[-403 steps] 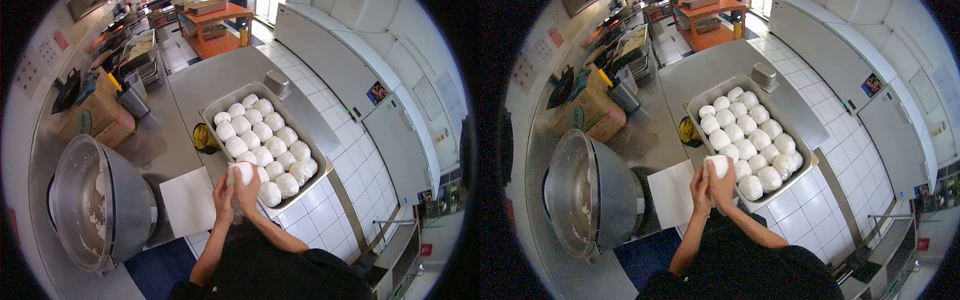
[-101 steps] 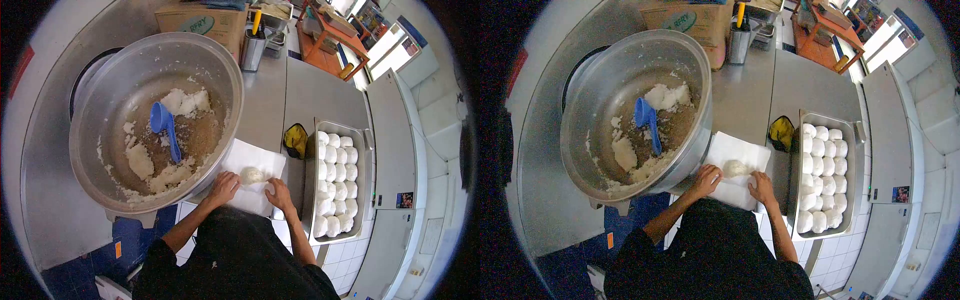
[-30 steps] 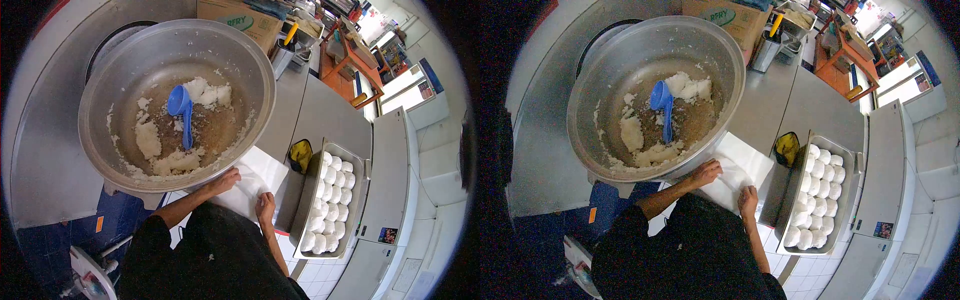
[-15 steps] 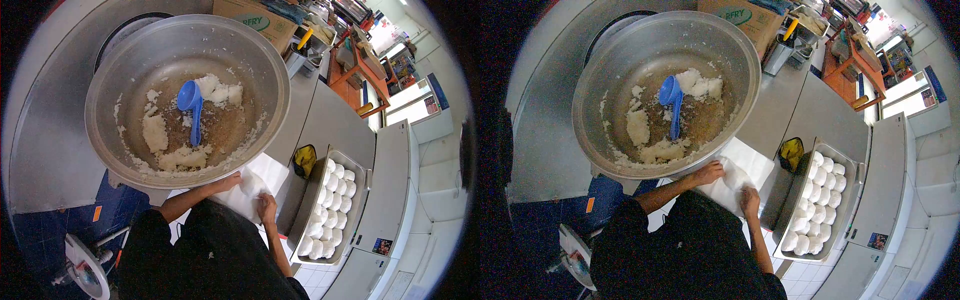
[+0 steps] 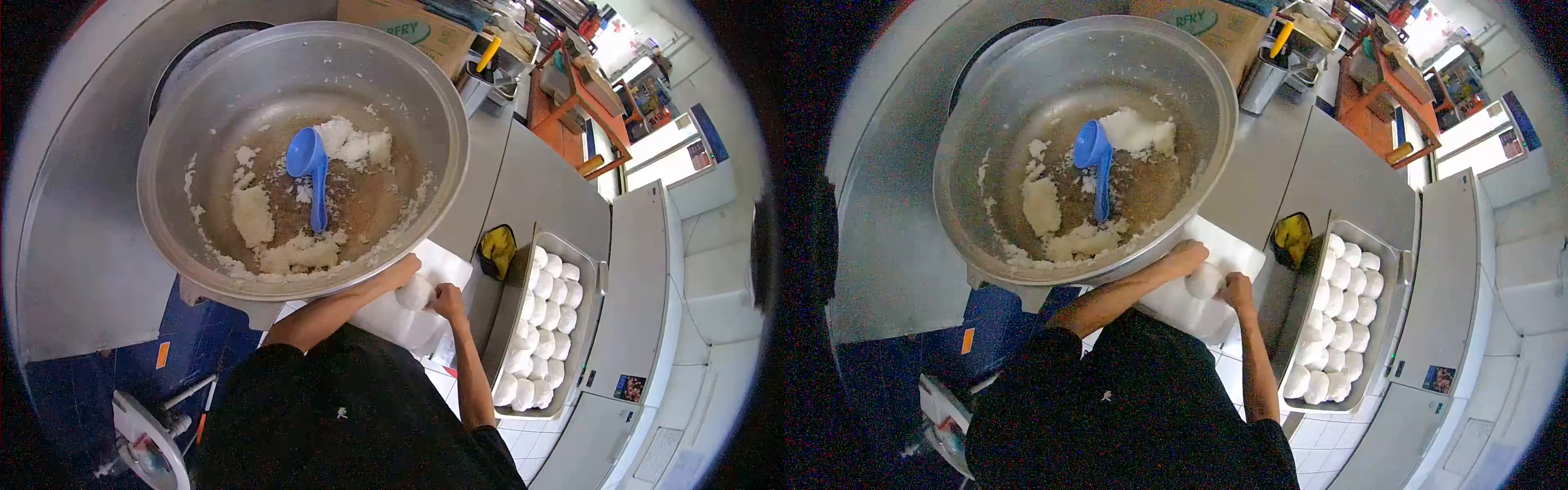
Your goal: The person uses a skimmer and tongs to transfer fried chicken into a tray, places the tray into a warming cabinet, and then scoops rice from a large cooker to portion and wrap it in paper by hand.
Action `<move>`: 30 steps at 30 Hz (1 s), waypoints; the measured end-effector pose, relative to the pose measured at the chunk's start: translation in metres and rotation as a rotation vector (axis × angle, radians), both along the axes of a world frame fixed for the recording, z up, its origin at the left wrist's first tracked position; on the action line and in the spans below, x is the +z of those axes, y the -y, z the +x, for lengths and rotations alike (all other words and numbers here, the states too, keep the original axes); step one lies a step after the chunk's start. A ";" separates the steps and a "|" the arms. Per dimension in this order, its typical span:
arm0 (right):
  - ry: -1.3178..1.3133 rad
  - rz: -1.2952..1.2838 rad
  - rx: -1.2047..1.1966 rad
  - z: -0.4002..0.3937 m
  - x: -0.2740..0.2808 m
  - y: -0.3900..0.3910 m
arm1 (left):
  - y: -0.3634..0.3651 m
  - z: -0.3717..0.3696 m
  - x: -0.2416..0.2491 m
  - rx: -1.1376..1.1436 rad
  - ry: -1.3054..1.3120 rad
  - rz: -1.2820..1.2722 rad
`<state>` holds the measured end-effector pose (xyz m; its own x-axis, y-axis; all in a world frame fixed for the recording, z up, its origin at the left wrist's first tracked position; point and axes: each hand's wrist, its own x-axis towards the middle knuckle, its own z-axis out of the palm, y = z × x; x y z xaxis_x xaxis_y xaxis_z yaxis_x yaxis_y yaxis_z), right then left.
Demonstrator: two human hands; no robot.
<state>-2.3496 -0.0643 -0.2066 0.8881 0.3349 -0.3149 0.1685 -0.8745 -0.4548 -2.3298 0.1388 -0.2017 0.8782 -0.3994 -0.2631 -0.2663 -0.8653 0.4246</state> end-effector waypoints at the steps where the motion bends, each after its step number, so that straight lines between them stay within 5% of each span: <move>1: 0.003 -0.001 -0.006 -0.006 0.000 -0.002 | -0.002 -0.003 0.000 -0.015 0.011 -0.007; 4: 0.242 0.113 -0.347 -0.051 0.005 -0.023 | -0.015 -0.035 -0.044 0.038 0.223 -0.352; 10: 0.535 0.291 -0.470 -0.118 -0.006 -0.067 | -0.022 -0.109 -0.023 0.155 0.442 -0.561; 14: 0.329 0.469 -0.737 -0.095 0.001 -0.077 | -0.010 -0.106 -0.018 0.222 0.313 -0.580; 16: 0.227 0.404 -0.843 -0.084 -0.007 -0.080 | 0.002 -0.105 -0.035 0.500 0.061 -0.964; 18: 0.294 0.380 -0.878 -0.077 -0.032 -0.077 | -0.001 -0.099 -0.040 0.616 -0.171 -1.067; 19: 0.165 0.521 -0.910 -0.076 -0.034 -0.073 | 0.001 -0.094 -0.037 0.759 -0.412 -1.170; 22: -0.046 0.806 -0.994 -0.080 -0.011 -0.063 | 0.020 -0.089 -0.014 0.844 -0.363 -1.189; 26: 0.199 1.107 -0.847 -0.092 0.024 -0.049 | 0.057 -0.088 0.041 0.585 0.007 -0.973; 30: 0.290 1.249 -0.963 -0.104 0.123 -0.025 | 0.106 -0.100 0.103 0.441 0.081 -1.221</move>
